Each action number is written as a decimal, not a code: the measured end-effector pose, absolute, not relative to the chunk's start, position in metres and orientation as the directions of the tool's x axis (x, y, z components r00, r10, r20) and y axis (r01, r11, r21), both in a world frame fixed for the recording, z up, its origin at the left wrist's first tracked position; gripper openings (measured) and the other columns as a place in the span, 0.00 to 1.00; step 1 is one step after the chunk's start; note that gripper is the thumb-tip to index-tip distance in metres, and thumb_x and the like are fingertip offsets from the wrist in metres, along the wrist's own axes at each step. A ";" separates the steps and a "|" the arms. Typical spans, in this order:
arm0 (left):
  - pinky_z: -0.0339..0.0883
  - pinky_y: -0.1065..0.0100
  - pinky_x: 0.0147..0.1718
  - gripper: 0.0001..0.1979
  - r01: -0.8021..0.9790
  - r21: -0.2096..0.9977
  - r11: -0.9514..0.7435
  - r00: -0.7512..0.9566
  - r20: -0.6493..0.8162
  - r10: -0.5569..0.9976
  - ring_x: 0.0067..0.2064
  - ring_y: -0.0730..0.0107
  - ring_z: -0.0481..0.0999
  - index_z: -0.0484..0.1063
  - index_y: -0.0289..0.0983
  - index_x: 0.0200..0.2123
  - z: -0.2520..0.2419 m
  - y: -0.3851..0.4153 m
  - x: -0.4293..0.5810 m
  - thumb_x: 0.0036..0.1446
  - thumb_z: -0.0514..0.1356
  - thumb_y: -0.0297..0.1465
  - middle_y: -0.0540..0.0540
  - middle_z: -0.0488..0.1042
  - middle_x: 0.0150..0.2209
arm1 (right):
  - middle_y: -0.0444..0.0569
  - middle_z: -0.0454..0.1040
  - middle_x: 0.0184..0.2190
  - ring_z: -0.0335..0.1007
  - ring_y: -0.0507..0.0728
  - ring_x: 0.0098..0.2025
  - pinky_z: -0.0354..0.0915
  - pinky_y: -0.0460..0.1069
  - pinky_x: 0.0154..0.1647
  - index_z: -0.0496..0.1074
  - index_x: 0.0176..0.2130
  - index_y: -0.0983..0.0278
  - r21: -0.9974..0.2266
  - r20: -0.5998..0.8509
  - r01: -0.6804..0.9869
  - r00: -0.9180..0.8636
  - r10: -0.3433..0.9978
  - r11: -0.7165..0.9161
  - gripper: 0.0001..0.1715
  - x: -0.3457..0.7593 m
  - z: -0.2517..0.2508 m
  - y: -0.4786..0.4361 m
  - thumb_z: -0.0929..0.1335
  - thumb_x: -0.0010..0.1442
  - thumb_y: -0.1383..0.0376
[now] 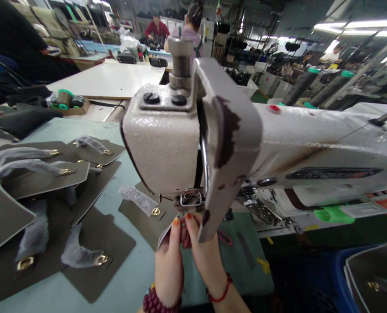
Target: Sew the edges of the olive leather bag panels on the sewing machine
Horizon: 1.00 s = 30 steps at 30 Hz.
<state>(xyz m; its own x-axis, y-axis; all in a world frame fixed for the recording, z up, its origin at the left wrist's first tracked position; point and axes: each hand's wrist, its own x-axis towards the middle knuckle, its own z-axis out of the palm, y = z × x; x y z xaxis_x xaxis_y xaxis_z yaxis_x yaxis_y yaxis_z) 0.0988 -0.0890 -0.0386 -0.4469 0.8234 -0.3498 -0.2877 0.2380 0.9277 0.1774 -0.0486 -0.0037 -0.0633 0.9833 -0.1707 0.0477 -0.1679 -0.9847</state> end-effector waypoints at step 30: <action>0.64 0.53 0.45 0.29 0.740 -0.018 -0.672 0.644 0.309 0.700 0.47 0.49 0.67 0.63 0.42 0.58 0.038 -0.025 -0.031 0.56 0.57 0.47 0.37 0.65 0.48 | 0.43 0.61 0.20 0.57 0.50 0.26 0.52 0.43 0.25 0.65 0.22 0.66 -0.977 -0.117 0.188 -0.080 0.990 -0.101 0.23 0.167 0.001 -0.041 0.61 0.62 0.54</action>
